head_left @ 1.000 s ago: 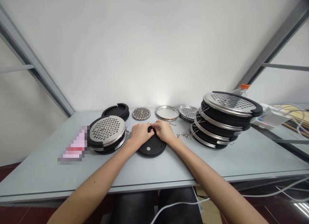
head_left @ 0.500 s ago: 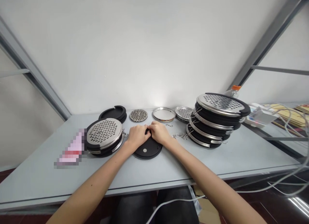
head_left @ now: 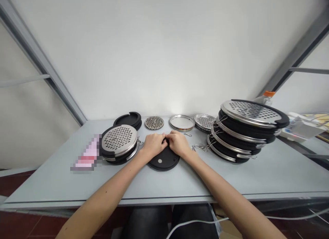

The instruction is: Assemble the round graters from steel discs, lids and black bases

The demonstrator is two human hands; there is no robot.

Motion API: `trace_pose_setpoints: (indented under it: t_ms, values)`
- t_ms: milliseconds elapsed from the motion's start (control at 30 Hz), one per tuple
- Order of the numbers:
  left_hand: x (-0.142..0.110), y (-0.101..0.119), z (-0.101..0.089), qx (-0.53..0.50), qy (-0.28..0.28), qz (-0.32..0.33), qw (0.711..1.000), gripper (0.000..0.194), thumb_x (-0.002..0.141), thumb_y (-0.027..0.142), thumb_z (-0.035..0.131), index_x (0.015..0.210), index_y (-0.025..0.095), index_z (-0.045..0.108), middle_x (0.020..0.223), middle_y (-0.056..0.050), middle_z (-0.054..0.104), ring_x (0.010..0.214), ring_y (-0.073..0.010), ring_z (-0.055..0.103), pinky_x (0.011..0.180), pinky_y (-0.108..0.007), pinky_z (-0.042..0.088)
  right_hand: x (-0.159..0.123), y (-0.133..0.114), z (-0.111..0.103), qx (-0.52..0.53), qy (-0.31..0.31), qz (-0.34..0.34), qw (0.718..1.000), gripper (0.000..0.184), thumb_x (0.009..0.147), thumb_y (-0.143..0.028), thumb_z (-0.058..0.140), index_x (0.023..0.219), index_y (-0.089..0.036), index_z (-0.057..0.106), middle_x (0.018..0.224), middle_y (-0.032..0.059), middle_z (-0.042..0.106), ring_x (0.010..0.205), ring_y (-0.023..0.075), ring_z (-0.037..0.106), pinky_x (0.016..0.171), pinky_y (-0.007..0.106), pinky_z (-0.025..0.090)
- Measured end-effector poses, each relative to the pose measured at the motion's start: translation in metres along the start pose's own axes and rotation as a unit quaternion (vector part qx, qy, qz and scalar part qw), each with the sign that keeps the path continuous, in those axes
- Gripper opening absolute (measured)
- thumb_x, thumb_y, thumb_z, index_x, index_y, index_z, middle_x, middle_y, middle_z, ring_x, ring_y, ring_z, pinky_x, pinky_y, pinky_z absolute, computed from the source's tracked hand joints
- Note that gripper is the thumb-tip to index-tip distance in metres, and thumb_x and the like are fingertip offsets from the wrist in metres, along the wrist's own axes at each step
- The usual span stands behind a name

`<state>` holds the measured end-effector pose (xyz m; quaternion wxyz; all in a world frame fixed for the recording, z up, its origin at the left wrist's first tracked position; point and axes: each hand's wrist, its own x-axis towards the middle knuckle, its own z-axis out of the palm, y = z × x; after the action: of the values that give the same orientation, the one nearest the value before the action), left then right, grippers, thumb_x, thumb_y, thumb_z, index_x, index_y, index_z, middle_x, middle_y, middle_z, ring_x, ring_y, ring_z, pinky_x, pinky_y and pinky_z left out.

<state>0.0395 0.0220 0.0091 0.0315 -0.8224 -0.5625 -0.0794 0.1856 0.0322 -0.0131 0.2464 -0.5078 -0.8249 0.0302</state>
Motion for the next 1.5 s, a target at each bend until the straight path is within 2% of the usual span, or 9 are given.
trace_pose_setpoints:
  t_ms: [167,300,467,567,733,933,1100,1300,1500]
  values:
    - [-0.002,-0.001,0.0,-0.021,0.002,0.0,1.0,0.031,0.088,0.031,0.047,0.115,0.027,0.062,0.094,-0.006,0.071,0.088,-0.0249,0.066,0.075,-0.034,0.047,0.0,0.012,0.005,0.082,0.031,0.026,0.996,0.027,0.08,-0.008,0.047,0.08,-0.017,0.073,0.079,0.0065,0.068,0.071,0.0164,0.06,0.066,0.025,0.04]
    - [-0.004,-0.001,0.0,-0.04,0.009,-0.008,0.999,0.03,0.088,0.03,0.048,0.113,0.028,0.063,0.095,-0.006,0.071,0.09,-0.0249,0.066,0.077,-0.034,0.047,0.003,0.02,0.005,0.152,0.038,0.012,0.987,0.029,0.078,-0.007,0.05,0.091,-0.018,0.073,0.088,0.007,0.072,0.078,0.0183,0.064,0.073,0.027,0.046]
    - [-0.006,-0.001,0.0,-0.068,0.026,-0.022,0.997,0.038,0.089,0.034,0.049,0.125,0.028,0.055,0.102,-0.005,0.071,0.095,-0.0254,0.066,0.08,-0.035,0.047,0.004,0.025,0.003,0.165,0.043,0.003,0.985,0.027,0.081,-0.011,0.05,0.095,-0.017,0.072,0.088,0.0075,0.071,0.077,0.0181,0.064,0.072,0.028,0.048]
    - [-0.006,-0.006,-0.001,-0.095,0.044,-0.022,0.994,0.046,0.09,0.039,0.048,0.134,0.025,0.048,0.116,-0.006,0.067,0.104,-0.0244,0.063,0.086,-0.034,0.047,0.003,0.026,0.003,0.157,0.046,-0.003,0.986,0.026,0.081,-0.012,0.051,0.095,-0.017,0.072,0.091,0.0074,0.071,0.079,0.0186,0.064,0.074,0.03,0.049]
    - [-0.011,-0.024,-0.004,-0.218,0.1,0.05,0.969,0.046,0.091,0.042,0.048,0.127,0.014,0.055,0.131,-0.009,0.057,0.123,-0.0196,0.05,0.105,-0.03,0.037,0.003,0.027,0.001,0.145,0.122,0.0,0.982,0.023,0.085,-0.016,0.05,0.096,-0.017,0.071,0.095,0.008,0.071,0.09,0.021,0.064,0.084,0.033,0.047]
    - [-0.034,-0.028,-0.005,-0.187,-0.002,0.14,0.972,0.077,0.081,0.059,0.056,0.143,0.018,0.035,0.149,-0.013,0.033,0.139,-0.028,0.027,0.112,-0.044,0.027,0.004,0.032,0.001,0.171,0.126,0.005,0.977,0.023,0.086,-0.017,0.049,0.095,-0.018,0.07,0.094,0.007,0.071,0.084,0.0194,0.064,0.08,0.031,0.048]
    - [-0.042,-0.014,-0.004,-0.147,-0.011,0.196,0.969,0.102,0.065,0.071,0.064,0.146,0.021,0.028,0.153,-0.013,0.023,0.141,-0.034,0.017,0.115,-0.05,0.017,0.005,0.034,0.002,0.176,0.115,0.005,0.978,0.024,0.086,-0.018,0.048,0.097,-0.018,0.07,0.092,0.0074,0.07,0.081,0.0187,0.063,0.075,0.031,0.049]
    - [-0.042,-0.011,0.0,-0.123,-0.02,0.196,0.973,0.094,0.065,0.068,0.067,0.142,0.024,0.036,0.153,-0.012,0.023,0.14,-0.0349,0.02,0.114,-0.052,0.014,0.005,0.032,0.0,0.216,0.141,0.034,0.966,0.024,0.081,-0.016,0.05,0.096,-0.017,0.07,0.101,0.0092,0.067,0.084,0.0184,0.062,0.077,0.032,0.05]
    - [-0.042,-0.011,-0.001,-0.123,-0.003,0.207,0.971,0.09,0.067,0.063,0.067,0.141,0.022,0.038,0.151,-0.012,0.03,0.139,-0.0343,0.025,0.114,-0.051,0.017,0.008,0.036,0.002,0.29,0.142,0.09,0.942,0.026,0.077,-0.026,0.06,0.098,-0.014,0.069,0.09,0.0095,0.07,0.076,0.0182,0.063,0.076,0.035,0.051]
